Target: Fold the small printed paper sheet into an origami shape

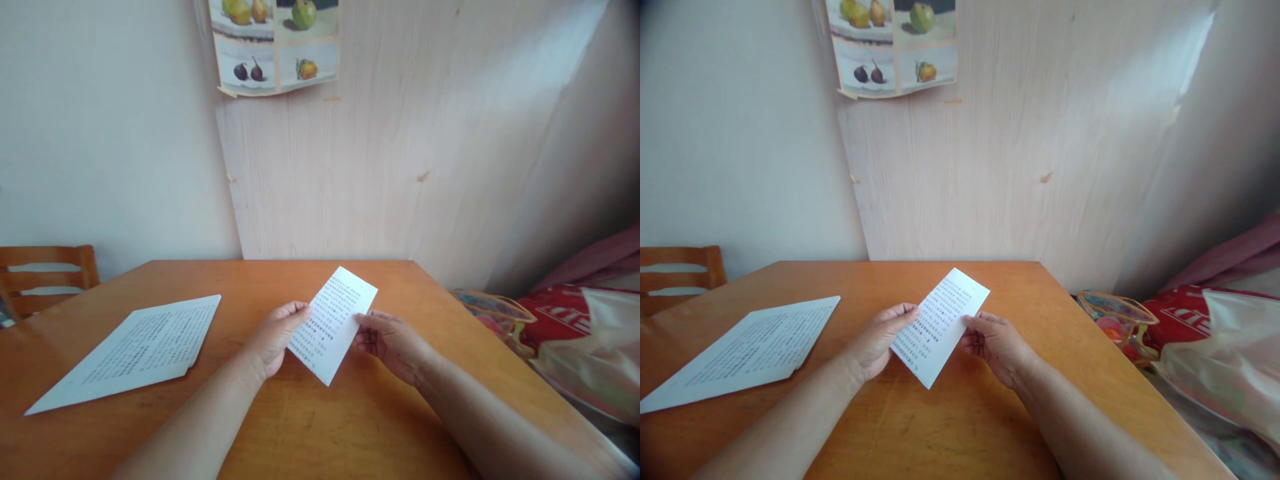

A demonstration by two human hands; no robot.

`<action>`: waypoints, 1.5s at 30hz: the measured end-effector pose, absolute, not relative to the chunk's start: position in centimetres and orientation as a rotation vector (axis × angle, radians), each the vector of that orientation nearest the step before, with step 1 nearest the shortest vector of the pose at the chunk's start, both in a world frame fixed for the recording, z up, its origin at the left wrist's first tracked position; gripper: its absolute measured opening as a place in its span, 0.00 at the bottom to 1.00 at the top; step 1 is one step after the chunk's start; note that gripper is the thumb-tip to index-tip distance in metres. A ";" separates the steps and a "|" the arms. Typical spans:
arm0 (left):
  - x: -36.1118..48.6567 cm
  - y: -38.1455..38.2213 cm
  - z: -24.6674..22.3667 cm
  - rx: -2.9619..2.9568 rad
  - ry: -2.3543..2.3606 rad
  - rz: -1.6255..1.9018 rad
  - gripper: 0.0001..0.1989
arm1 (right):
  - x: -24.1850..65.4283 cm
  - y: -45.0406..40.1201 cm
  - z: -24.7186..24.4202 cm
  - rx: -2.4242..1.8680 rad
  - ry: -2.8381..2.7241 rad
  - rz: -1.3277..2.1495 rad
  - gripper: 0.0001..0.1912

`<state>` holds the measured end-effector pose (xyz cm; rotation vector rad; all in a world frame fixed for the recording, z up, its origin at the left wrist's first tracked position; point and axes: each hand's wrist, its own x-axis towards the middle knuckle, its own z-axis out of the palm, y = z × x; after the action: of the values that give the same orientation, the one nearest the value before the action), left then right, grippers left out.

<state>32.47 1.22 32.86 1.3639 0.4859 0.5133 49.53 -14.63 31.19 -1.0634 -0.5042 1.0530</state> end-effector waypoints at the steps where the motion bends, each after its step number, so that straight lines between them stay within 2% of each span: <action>1: 32.5 1.1 32.9 1.387 0.480 0.507 0.16 | 49.5 -14.7 31.2 -1.078 -0.508 1.039 0.11; 6: 32.5 0.3 33.3 1.596 0.520 0.634 0.22 | 49.4 -14.6 31.1 -1.143 -0.559 0.947 0.13; 10: 32.3 -0.4 33.4 1.750 0.452 0.583 0.29 | 49.0 -14.6 31.2 -1.170 -0.628 0.918 0.14; 17: 31.8 -2.1 33.3 1.897 0.229 0.441 0.53 | 48.1 -14.9 31.5 -1.219 -0.783 0.869 0.17; 20: 31.9 -2.7 33.2 1.875 0.219 0.366 0.59 | 47.8 -14.9 31.6 -1.189 -0.877 0.886 0.16; 23: 31.9 -3.0 33.2 1.828 0.212 0.320 0.58 | 47.5 -14.9 31.7 -1.163 -0.971 0.921 0.18; 30: 31.8 -2.4 33.9 1.640 0.197 0.312 0.46 | 47.7 -15.4 32.3 -1.201 -0.986 0.893 0.20; 35: 31.3 -1.1 34.4 1.574 0.272 0.327 0.48 | 49.1 -15.8 32.5 -1.294 -0.947 0.902 0.19; 40: 30.6 -0.3 35.2 1.690 0.327 0.297 0.48 | 50.8 -16.0 32.5 -1.442 -0.932 0.955 0.17; 45: 30.4 0.5 35.0 2.147 0.344 0.345 0.45 | 51.6 -16.3 33.0 -1.537 -0.961 0.984 0.15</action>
<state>30.37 0.46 34.98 2.1470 0.3440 0.3448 51.55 -16.33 32.97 -1.5370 -0.9606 0.9842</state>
